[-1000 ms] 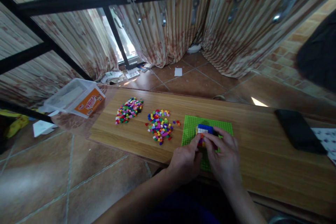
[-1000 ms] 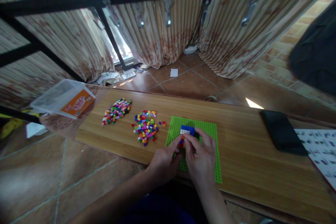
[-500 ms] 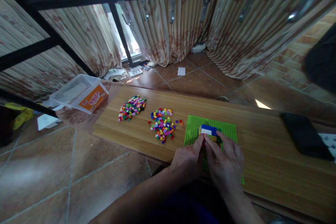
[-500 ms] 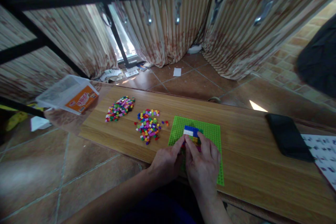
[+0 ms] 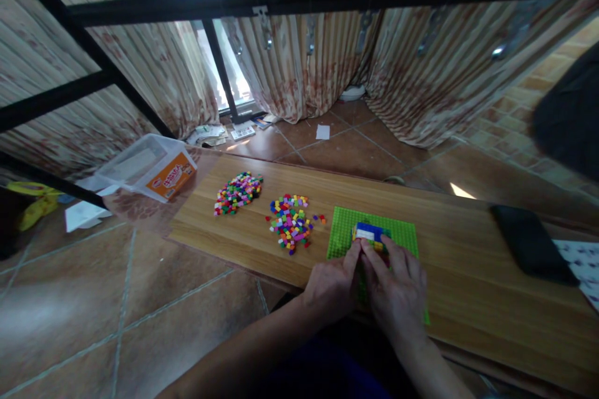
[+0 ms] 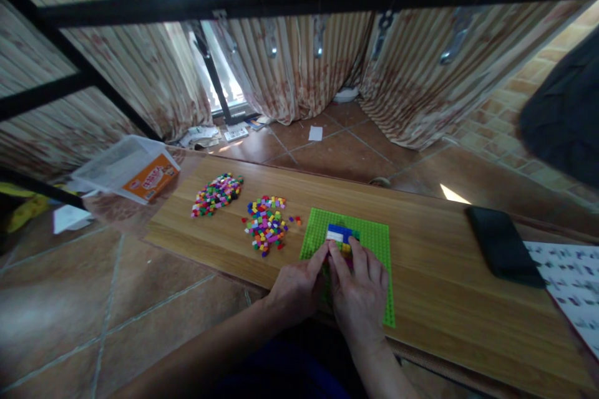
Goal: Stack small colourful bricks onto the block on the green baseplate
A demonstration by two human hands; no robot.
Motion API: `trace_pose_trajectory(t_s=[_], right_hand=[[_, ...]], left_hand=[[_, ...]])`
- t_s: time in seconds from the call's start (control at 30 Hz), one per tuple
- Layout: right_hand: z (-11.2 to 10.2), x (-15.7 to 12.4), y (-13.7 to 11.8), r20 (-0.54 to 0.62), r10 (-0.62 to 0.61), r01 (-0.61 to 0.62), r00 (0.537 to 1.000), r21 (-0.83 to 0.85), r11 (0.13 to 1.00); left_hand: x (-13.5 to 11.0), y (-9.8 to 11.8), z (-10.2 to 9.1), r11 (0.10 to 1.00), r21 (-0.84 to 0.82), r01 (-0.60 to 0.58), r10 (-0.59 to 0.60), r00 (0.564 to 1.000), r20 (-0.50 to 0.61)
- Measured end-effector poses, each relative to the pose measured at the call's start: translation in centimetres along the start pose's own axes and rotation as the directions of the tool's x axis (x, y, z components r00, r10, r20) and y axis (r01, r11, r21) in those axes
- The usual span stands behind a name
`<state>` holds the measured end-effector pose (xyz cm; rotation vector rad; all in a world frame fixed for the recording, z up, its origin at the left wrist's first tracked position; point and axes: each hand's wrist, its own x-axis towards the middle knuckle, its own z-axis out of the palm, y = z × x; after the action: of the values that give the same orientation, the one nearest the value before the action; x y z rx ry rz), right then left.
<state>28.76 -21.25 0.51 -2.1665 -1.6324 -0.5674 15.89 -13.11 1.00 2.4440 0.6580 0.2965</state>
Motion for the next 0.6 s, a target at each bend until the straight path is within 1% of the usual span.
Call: trace_pose_trajectory(t_s=[0.13,0.23,0.3,0.37,0.47,0.53,0.6], right_hand=[[0.2,-0.3,-0.2,-0.007,0.021,-0.021,1.000,0.062,0.998],[0.2,0.0,-0.2,-0.017,0.042,-0.040,0.999,0.104,0.994],[0.1,0.6,0.2,-0.025,0.061,-0.056,0.998,0.182,0.982],[0.1,1.2,0.7,-0.018,0.106,-0.095,0.994,0.311,0.946],[0.0,2.0,1.4,0.037,0.209,-0.202,0.977,0.470,0.860],[-0.1,2.1,1.6,0.054,0.261,-0.252,0.964,0.501,0.828],[-0.1,2.1,1.6,0.036,0.275,-0.258,0.961,0.486,0.835]], left_hand=[[0.1,-0.1,0.2,0.999,0.050,0.003,-0.004,1.000,0.007],[0.2,-0.2,0.3,0.996,0.083,0.013,-0.014,1.000,0.008],[0.2,-0.2,0.3,0.996,0.087,0.014,-0.015,1.000,0.000],[0.2,-0.2,0.1,0.997,0.071,0.022,-0.021,1.000,-0.010],[0.2,-0.2,-0.3,0.999,0.031,0.044,-0.044,0.999,-0.016],[0.2,-0.2,-0.5,0.998,0.000,0.057,-0.057,0.998,-0.012],[0.3,-0.2,-0.7,0.997,-0.038,0.066,-0.066,0.998,-0.006]])
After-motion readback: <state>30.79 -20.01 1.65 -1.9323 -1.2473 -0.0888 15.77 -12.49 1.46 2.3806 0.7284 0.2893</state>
